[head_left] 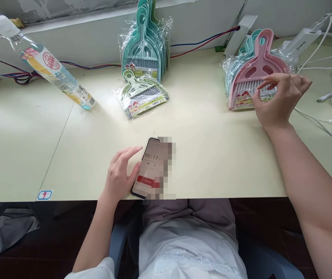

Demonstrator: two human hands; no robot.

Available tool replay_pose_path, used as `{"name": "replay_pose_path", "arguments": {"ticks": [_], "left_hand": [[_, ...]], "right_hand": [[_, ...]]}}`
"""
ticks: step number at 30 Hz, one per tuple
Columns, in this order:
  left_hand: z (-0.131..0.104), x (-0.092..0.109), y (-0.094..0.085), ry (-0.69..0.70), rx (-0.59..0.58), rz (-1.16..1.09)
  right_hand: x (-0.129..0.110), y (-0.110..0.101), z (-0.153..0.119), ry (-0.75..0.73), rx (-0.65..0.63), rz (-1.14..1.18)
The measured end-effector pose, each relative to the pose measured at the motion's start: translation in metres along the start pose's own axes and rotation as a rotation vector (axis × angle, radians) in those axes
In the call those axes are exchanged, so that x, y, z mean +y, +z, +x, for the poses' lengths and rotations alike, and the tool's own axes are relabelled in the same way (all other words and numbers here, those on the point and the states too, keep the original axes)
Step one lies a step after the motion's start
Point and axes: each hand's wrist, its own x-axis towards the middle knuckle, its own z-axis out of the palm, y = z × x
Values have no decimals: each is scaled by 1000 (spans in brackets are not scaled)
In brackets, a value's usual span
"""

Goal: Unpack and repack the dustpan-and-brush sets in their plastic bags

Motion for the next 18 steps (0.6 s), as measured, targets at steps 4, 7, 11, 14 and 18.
{"name": "replay_pose_path", "arguments": {"ticks": [4,7,11,14,18], "left_hand": [[0,2,-1,31,27,-32],[-3,2,-1,57,43,-28],[-12,8,-3,82,86,-13],[-23,17,-6,106,119,-29],[-36,26,-12,116,95,-36]], "right_hand": [[0,1,0,-28,10,-13],[-1,1,0,-2,-4,-25],[0,1,0,43,-26,-27],[-2,0,0,65,-35,-19],[-5,-2,1,86,-50,6]]}}
